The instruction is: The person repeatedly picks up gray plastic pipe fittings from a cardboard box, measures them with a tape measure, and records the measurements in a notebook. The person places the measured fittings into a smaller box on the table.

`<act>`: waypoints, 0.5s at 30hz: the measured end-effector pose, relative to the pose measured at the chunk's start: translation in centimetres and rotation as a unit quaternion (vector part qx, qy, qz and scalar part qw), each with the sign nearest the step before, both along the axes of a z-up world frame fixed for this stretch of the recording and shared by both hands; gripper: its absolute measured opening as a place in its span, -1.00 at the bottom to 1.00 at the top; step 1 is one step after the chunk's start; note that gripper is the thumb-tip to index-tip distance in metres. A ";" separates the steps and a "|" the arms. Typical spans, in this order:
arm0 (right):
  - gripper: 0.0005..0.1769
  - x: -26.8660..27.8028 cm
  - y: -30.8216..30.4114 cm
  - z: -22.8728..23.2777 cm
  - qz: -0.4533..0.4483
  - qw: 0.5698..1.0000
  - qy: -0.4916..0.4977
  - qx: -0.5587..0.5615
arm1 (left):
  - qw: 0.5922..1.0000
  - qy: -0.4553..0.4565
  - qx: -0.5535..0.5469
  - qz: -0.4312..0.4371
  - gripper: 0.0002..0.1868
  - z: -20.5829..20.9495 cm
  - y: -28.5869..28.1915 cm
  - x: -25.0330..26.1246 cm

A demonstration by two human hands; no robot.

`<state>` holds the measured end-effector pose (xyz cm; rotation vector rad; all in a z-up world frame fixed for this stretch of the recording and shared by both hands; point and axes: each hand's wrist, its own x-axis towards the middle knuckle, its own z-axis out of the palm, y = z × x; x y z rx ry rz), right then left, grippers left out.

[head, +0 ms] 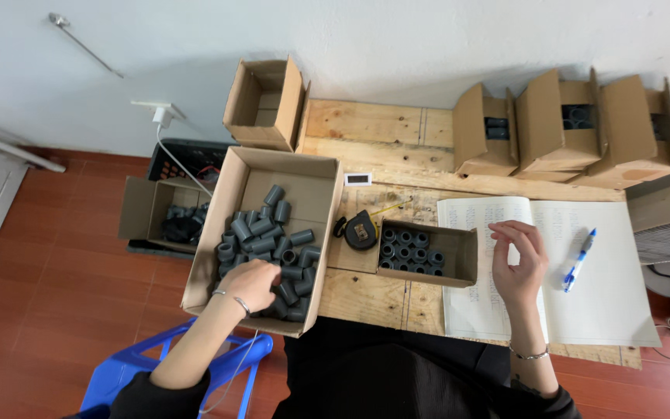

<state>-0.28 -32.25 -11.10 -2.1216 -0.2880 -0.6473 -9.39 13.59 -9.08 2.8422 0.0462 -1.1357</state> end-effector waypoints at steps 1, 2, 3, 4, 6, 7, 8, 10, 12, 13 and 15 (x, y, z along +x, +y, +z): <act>-0.61 -0.2 0.1 0.0 0.004 1.000 0.005 0.000 | 1.000 0.005 0.000 0.004 -0.64 -0.8 0.9 -0.8; -0.62 -0.2 0.2 0.1 0.006 1.000 0.006 -0.002 | 1.000 -0.001 0.015 0.015 -0.65 -1.5 1.7 -1.2; -0.62 -0.2 0.3 0.2 0.008 1.000 0.007 -0.005 | 0.999 -0.007 0.031 0.026 -0.65 -2.2 2.6 -1.7; -0.62 -0.2 0.4 0.1 0.009 1.000 0.008 -0.005 | 0.999 -0.006 0.031 0.027 -0.65 -1.6 2.3 -1.7; -0.63 -0.2 0.3 -0.2 0.016 1.000 0.015 -0.002 | 0.999 -0.012 0.038 0.027 -0.64 -0.5 1.7 -1.8; -0.63 -0.1 0.4 -0.2 0.017 1.000 0.016 -0.002 | 0.999 -0.011 0.038 0.028 -0.64 -1.1 1.6 -2.0; -0.63 0.0 0.5 -0.1 0.017 1.000 0.020 -0.004 | 0.998 -0.020 0.042 0.030 -0.64 -1.7 1.6 -2.3; -0.63 0.0 0.6 0.1 0.016 1.000 0.025 -0.006 | 0.998 -0.028 0.046 0.031 -0.64 -2.2 1.4 -2.6; -0.64 0.0 0.7 0.4 0.021 0.999 0.035 0.003 | 0.999 -0.015 0.029 0.039 -0.69 -1.9 1.0 -2.7; -0.64 -0.1 0.7 0.6 0.018 0.999 0.035 0.002 | 0.999 -0.015 0.028 0.036 -0.69 -2.0 1.0 -2.8; -0.62 0.0 0.9 1.3 0.019 0.999 0.032 0.002 | 1.000 0.000 0.019 0.016 -0.66 -2.1 0.8 -2.7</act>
